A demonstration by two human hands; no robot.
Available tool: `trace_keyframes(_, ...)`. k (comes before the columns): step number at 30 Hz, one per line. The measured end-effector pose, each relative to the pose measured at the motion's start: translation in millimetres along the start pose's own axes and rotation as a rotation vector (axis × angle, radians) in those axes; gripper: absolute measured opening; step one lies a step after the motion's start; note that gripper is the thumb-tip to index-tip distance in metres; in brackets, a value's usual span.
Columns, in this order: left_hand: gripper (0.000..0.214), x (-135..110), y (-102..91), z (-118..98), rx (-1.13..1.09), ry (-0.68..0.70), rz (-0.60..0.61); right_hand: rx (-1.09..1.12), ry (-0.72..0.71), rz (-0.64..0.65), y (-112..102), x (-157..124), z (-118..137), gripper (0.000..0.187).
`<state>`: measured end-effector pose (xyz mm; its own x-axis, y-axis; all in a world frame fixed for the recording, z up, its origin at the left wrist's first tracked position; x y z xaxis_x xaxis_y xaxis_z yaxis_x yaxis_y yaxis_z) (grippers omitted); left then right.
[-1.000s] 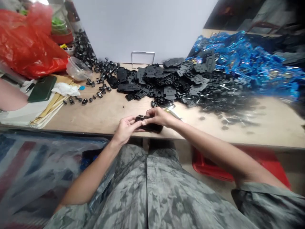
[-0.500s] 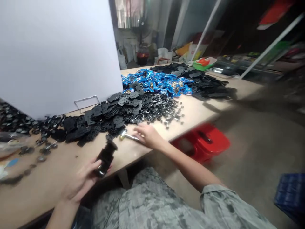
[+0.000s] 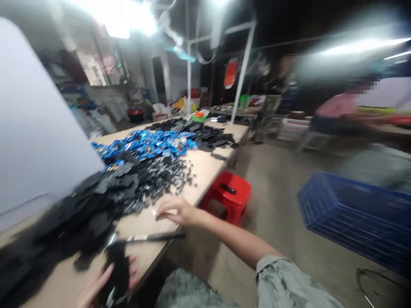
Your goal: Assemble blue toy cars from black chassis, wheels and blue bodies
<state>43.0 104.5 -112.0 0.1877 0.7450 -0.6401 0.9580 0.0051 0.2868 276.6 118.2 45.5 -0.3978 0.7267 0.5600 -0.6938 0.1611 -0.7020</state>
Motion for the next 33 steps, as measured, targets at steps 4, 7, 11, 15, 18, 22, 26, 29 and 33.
trace_keyframes(4, 0.042, -51, 66.5, -9, 0.010, 0.036, 0.155, 0.194, -0.216, 0.043, -8, -3, 43, 0.041)
trace_keyframes(7, 0.035, -50, 77.2, -12, -0.032, 0.020, 0.241, 0.131, -0.380, 0.120, 8, -1, 60, 0.047)
trace_keyframes(11, 0.035, -50, 69.6, -5, -0.082, 0.005, 0.274, 0.041, -0.617, 0.144, 23, -9, 84, 0.037)
trace_keyframes(15, 0.034, -50, 66.6, -4, -0.087, 0.011, 0.294, -0.048, -0.731, 0.181, 37, -18, 93, 0.030)
trace_keyframes(18, 0.034, -47, 67.0, -5, -0.070, 0.006, 0.317, -0.091, -0.765, 0.228, 46, -19, 91, 0.031)
trace_keyframes(22, 0.038, -44, 65.9, -6, -0.059, 0.001, 0.324, -0.079, -0.792, 0.261, 53, -19, 87, 0.031)
trace_keyframes(26, 0.044, -42, 62.8, -7, -0.040, 0.034, 0.331, -0.103, -0.794, 0.291, 64, -18, 84, 0.029)
trace_keyframes(29, 0.046, -40, 59.6, -8, -0.001, 0.065, 0.330, -0.127, -0.831, 0.292, 70, -19, 90, 0.028)
trace_keyframes(33, 0.036, -35, 52.9, -15, 0.046, 0.127, 0.261, -0.115, -0.871, 0.237, 69, -17, 97, 0.028)
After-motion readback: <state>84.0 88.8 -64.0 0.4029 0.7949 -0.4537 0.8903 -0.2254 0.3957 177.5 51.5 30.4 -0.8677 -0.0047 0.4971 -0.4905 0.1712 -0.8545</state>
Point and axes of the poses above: each hand's wrist, its own x-axis towards the middle knuckle, its own y-axis out of the palm, z = x × y, the point moved 10 cm from there along x, towards the middle knuckle, and after that the axes turned 7 degrees about -z, right-handed, at the moved point
